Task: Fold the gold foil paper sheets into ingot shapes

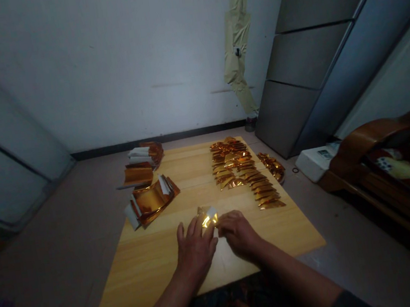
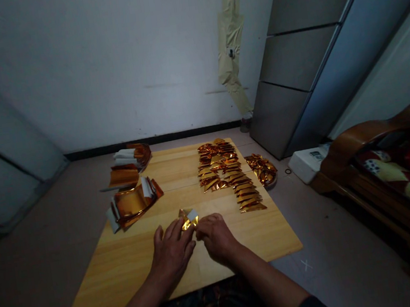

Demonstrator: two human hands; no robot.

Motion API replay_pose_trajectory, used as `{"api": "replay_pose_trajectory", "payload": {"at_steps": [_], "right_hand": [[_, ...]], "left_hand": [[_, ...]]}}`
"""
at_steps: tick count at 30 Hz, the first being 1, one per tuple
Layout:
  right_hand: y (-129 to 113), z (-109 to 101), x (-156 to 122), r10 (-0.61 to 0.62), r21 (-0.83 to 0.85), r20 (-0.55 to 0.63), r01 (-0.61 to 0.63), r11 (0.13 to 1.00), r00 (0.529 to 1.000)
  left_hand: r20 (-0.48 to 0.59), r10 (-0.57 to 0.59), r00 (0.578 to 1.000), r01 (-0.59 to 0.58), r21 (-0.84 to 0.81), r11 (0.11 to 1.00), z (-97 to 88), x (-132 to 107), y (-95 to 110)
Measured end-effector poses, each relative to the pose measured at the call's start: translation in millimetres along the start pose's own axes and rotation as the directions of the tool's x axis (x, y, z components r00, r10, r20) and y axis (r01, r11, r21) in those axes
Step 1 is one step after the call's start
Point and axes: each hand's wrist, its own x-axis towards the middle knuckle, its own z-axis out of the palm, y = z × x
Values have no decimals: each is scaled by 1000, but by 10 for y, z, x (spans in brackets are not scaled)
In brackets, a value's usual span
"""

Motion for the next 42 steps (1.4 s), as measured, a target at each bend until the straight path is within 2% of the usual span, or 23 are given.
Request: {"api": "replay_pose_trajectory", "payload": {"at_steps": [2,6,13,17,21,23,26,28,31,36,42], "right_hand": [[74,-57,61,17,40,-19,-16,999,1000],[152,-149,281,84,-30,-65,-86,996,994],[-13,-44,646,178,-194,7,-173,966,984],[-143,32,766,354,-299,18,-333,894,935],[-168,62,814,449,-312,26,-419,853,893],[-115,59,800,389,-283,31,-365,887,921],[17,24,741,118,-248,47,-103,963,992],[101,-22,695,-62,-250,86,82,965,994],[166,-103,653,-208,-252,137,237,938,968],[148,-162,663,-297,-250,165,331,910,940],[151,-111,650,-270,-276,170,308,910,948]], "left_hand": [[20,7,1000,-6,-14,1000,-3,-2,-14],[85,55,995,-53,-27,998,-49,29,-118],[187,189,964,-164,-143,976,-89,196,-522],[189,269,944,-219,-250,943,-78,310,-703],[158,220,963,-164,-305,938,-42,377,-678],[110,169,979,-129,-302,945,-11,385,-595],[45,70,997,-54,-285,957,38,373,-469],[22,38,999,-30,-293,956,62,363,-434],[2,69,998,-65,-304,950,69,365,-484],[2,202,979,-193,-288,938,19,416,-668],[-129,305,944,-328,-226,917,-71,371,-714]]}}
